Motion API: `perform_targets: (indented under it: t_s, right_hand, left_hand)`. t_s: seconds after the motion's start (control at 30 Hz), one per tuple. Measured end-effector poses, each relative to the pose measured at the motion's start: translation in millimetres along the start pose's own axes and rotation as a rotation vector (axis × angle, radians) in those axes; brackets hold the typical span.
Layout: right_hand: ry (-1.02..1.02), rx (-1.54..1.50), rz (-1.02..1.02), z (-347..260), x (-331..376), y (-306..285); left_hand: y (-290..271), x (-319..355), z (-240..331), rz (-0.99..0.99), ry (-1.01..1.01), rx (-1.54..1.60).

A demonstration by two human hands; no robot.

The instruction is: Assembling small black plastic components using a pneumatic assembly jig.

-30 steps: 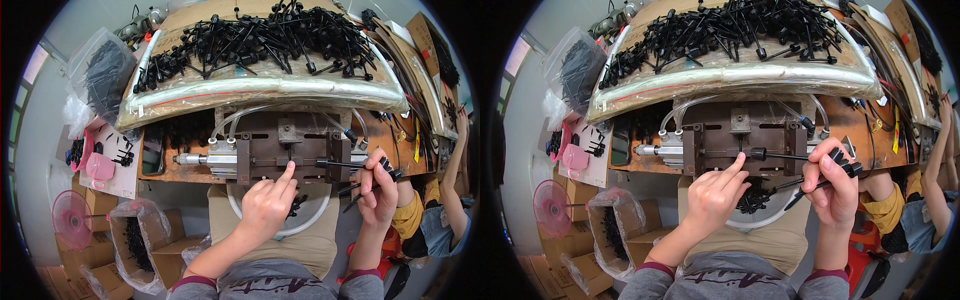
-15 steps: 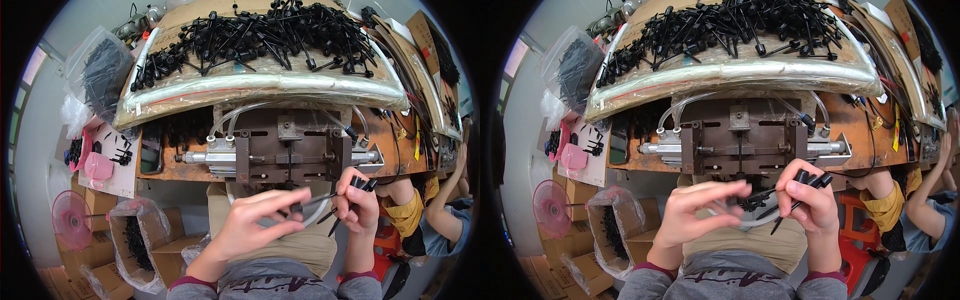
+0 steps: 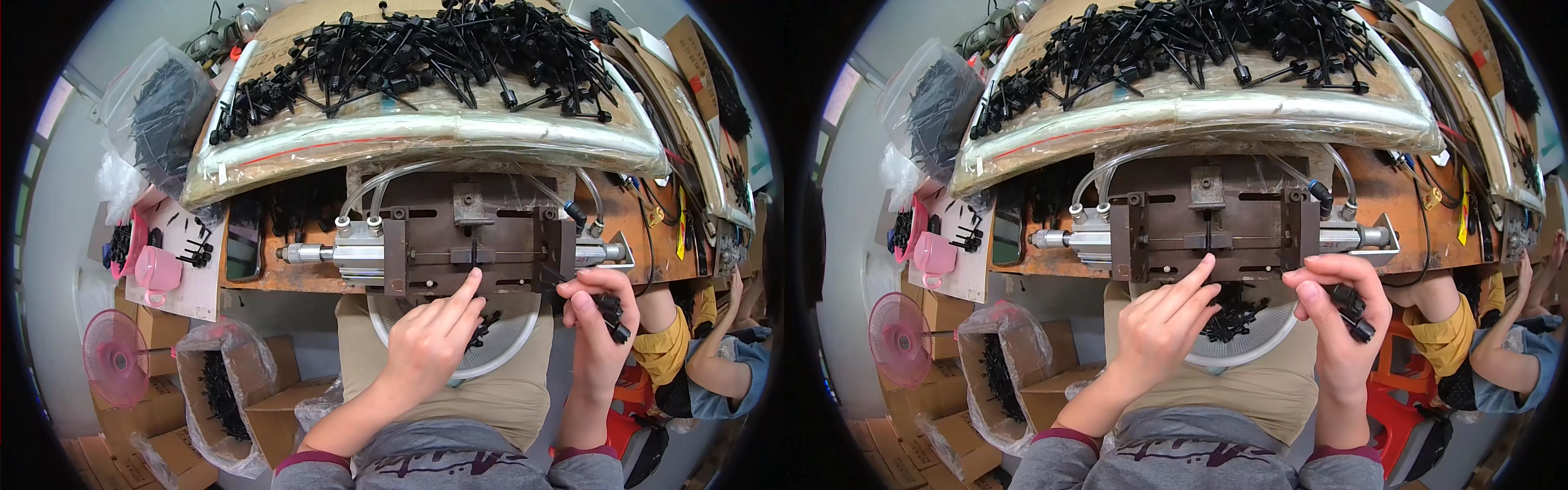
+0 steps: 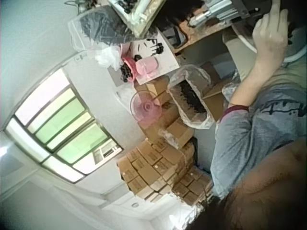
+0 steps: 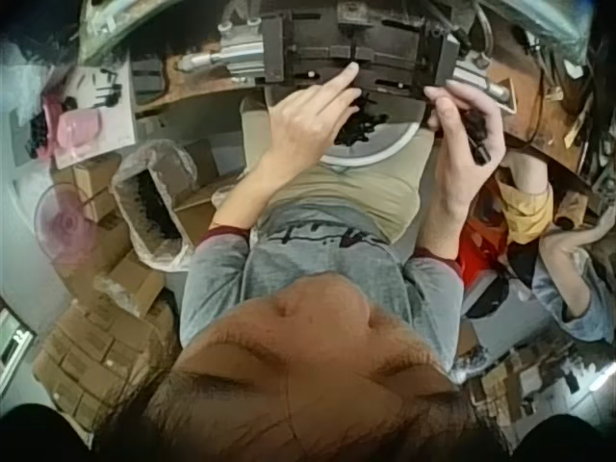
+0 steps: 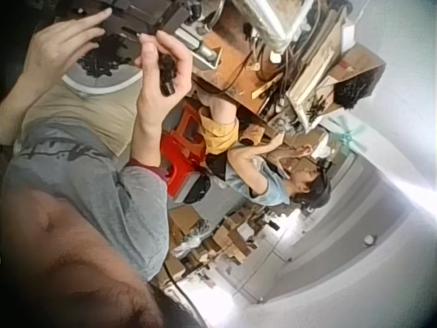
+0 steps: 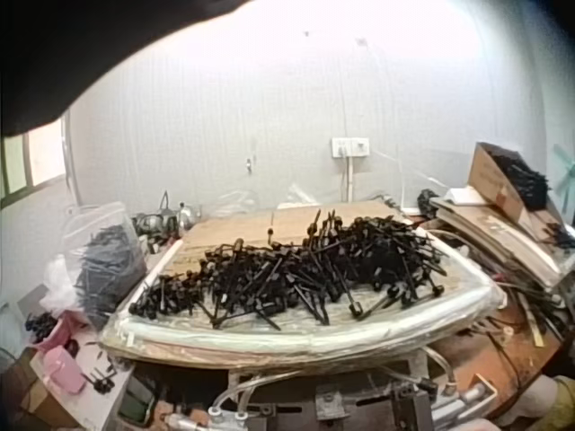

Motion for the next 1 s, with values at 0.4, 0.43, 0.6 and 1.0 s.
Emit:
perform_targets:
  t_s: [0.4,0.43,0.6,1.0]
  right_hand:
    - [-0.369,0.267,-0.021,-11,21,1]
    - [-0.364,0.285,-0.021,-9,22,1]
    - [-0.539,0.537,-0.004,-18,25,10]
    - [-0.756,0.683,-0.230,-15,35,47]
  left_hand:
    - [4,-10,-3,-0.028,-0.022,-0.101]
    - [4,-10,-3,-0.033,-0.026,-0.104]
    - [2,-12,-4,-0.036,-0.033,-0.076]
    - [-31,-7,15,0.018,-0.186,0.712]
Point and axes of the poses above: each hand's wrist, its own x-axis away from the middle knuckle, its own y-axis out of the palm, z = x × y, the point moved 6 cm from there along -x, towards the middle knuckle, and after that the axes turned 4 degrees about x, right-handed, at the moved point
